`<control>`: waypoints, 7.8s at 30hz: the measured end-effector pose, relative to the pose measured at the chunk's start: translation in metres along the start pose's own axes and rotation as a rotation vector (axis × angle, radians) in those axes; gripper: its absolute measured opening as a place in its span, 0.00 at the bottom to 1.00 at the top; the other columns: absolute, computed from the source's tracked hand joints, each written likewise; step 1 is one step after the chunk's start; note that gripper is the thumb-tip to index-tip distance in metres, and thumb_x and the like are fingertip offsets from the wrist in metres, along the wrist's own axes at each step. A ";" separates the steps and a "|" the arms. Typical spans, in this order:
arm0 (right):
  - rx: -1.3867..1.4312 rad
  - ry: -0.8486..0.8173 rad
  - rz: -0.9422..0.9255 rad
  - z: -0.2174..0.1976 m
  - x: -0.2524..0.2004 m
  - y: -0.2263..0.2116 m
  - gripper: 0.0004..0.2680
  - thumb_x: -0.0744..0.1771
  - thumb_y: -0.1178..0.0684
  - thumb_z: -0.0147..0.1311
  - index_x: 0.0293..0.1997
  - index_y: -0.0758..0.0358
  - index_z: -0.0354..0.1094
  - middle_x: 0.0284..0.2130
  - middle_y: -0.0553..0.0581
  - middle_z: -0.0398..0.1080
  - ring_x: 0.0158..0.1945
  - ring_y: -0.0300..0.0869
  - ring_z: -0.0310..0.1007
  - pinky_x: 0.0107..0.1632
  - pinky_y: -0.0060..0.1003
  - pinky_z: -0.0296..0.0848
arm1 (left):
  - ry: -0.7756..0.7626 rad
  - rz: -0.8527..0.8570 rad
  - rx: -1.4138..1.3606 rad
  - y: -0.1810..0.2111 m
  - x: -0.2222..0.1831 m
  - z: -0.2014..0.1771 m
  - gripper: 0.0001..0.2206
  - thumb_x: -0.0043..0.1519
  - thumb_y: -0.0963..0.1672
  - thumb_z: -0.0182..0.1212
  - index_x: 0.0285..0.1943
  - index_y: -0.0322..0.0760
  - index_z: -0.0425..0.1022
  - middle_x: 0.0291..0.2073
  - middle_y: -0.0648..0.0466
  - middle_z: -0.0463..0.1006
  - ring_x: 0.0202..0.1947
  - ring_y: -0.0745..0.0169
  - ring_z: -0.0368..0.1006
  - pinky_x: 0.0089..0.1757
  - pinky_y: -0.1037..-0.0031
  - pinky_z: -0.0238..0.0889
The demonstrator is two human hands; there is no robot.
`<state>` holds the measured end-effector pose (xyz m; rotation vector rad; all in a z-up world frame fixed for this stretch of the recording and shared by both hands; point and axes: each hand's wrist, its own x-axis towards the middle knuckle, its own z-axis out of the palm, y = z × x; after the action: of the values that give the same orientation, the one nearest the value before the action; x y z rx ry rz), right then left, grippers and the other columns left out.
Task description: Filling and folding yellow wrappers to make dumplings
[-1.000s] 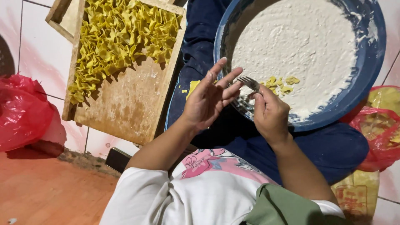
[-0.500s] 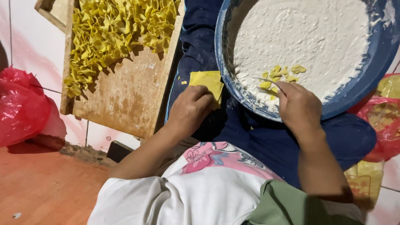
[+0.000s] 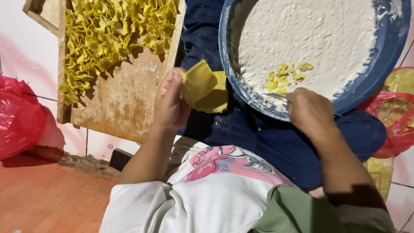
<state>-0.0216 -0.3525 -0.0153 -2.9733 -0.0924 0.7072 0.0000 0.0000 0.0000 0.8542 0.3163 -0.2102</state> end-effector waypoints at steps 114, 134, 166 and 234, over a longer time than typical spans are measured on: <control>0.943 0.776 -0.543 -0.033 0.011 -0.057 0.03 0.70 0.64 0.62 0.42 0.77 0.75 0.29 0.64 0.70 0.23 0.48 0.67 0.27 0.39 0.65 | 0.161 -0.189 -0.323 -0.038 0.041 0.070 0.18 0.67 0.48 0.58 0.57 0.27 0.69 0.48 0.32 0.78 0.38 0.34 0.80 0.37 0.45 0.78; 0.877 0.659 -0.757 -0.069 0.027 -0.062 0.04 0.69 0.58 0.65 0.37 0.66 0.76 0.38 0.62 0.75 0.37 0.56 0.77 0.42 0.45 0.75 | -0.282 -0.210 0.067 -0.064 0.048 0.093 0.20 0.69 0.51 0.54 0.40 0.28 0.79 0.27 0.50 0.74 0.29 0.64 0.74 0.34 0.73 0.72; 0.924 0.540 -0.712 -0.058 0.015 -0.050 0.02 0.68 0.62 0.65 0.42 0.68 0.80 0.35 0.65 0.76 0.33 0.54 0.76 0.38 0.45 0.74 | -0.223 -0.171 0.198 -0.087 0.026 0.085 0.15 0.55 0.37 0.71 0.51 0.27 0.80 0.35 0.47 0.83 0.32 0.63 0.81 0.35 0.79 0.78; 1.016 0.449 -0.321 -0.018 0.037 -0.020 0.03 0.75 0.63 0.55 0.51 0.73 0.75 0.43 0.61 0.75 0.44 0.42 0.73 0.50 0.33 0.72 | 0.683 -0.035 1.159 0.035 0.141 -0.144 0.24 0.63 0.35 0.52 0.69 0.46 0.67 0.64 0.55 0.75 0.17 0.86 0.61 0.21 0.94 0.58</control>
<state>0.0193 -0.3307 -0.0137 -1.9890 -0.1252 -0.0111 0.1149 0.1248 -0.1141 2.0754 0.8844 -0.1135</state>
